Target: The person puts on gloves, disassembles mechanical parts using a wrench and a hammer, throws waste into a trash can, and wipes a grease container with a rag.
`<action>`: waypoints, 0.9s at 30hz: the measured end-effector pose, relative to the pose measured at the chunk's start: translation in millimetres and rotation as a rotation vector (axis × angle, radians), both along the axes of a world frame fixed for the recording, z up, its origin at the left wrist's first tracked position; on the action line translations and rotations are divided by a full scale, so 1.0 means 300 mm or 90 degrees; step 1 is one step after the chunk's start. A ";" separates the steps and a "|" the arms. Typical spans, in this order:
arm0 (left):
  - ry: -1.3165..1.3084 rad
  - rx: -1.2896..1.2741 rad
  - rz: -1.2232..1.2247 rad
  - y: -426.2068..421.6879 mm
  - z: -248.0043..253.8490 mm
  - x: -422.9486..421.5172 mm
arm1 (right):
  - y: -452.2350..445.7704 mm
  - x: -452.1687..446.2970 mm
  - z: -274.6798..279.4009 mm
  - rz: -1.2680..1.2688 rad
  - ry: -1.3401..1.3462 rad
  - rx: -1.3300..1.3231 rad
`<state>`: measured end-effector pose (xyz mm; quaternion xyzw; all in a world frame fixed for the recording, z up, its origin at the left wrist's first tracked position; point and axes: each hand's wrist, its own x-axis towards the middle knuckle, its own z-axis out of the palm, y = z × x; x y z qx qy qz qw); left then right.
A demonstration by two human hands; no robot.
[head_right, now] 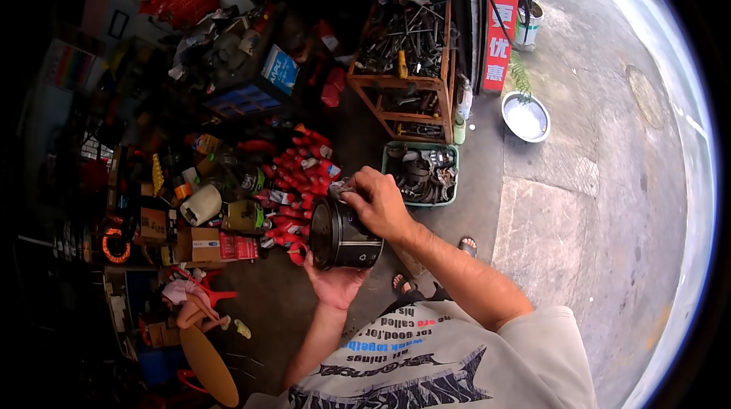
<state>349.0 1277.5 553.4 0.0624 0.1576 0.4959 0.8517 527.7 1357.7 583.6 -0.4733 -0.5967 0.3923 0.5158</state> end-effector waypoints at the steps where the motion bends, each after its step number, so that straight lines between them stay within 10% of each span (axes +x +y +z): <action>1: -0.001 -0.002 0.006 -0.002 -0.005 0.002 | -0.033 -0.009 0.034 -0.050 -0.045 0.092; 8: -0.076 -0.012 0.025 0.004 -0.042 -0.029 | -0.209 -0.069 0.043 -0.059 -0.163 0.342; 27: 0.094 0.000 0.128 0.044 -0.025 -0.053 | -0.291 -0.064 0.011 -0.049 -0.201 0.337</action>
